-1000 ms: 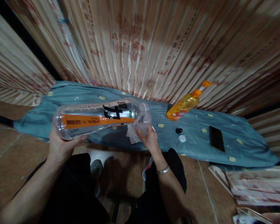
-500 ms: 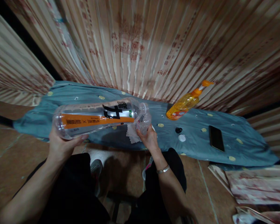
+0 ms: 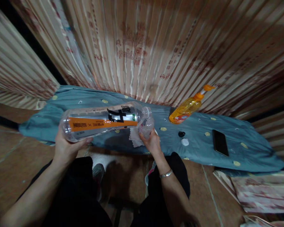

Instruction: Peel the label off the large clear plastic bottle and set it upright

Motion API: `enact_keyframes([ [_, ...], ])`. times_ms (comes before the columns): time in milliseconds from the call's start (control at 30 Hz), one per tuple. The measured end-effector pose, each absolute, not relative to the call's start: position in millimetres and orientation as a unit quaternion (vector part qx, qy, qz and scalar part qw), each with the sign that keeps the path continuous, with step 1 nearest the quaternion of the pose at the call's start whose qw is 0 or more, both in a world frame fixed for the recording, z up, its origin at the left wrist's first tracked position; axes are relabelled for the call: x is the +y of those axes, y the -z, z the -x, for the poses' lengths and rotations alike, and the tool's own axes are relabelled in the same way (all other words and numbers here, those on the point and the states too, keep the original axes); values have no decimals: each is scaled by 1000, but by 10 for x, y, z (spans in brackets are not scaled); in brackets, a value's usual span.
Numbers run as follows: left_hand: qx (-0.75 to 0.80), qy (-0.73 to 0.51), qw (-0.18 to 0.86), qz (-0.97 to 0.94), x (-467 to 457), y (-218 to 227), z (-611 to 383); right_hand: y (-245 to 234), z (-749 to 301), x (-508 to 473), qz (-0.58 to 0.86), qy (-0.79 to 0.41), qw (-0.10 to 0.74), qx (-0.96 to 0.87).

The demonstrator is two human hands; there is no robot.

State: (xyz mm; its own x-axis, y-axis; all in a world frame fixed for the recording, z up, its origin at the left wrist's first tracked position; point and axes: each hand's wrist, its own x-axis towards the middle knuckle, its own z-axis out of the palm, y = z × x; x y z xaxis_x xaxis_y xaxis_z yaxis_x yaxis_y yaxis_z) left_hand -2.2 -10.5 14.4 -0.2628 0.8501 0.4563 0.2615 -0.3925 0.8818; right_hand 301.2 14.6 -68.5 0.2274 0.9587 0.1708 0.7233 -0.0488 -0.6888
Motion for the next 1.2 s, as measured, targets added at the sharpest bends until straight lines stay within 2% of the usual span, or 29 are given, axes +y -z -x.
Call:
enact_keyframes([
  [533,470,-620,193,-598,-55,-108,-12,775,-3033,179,694,-160,364,-601],
  [1200,429,-640,261,-582,-6,-39,-66,679,-2963,181,726,-186,349,-563],
])
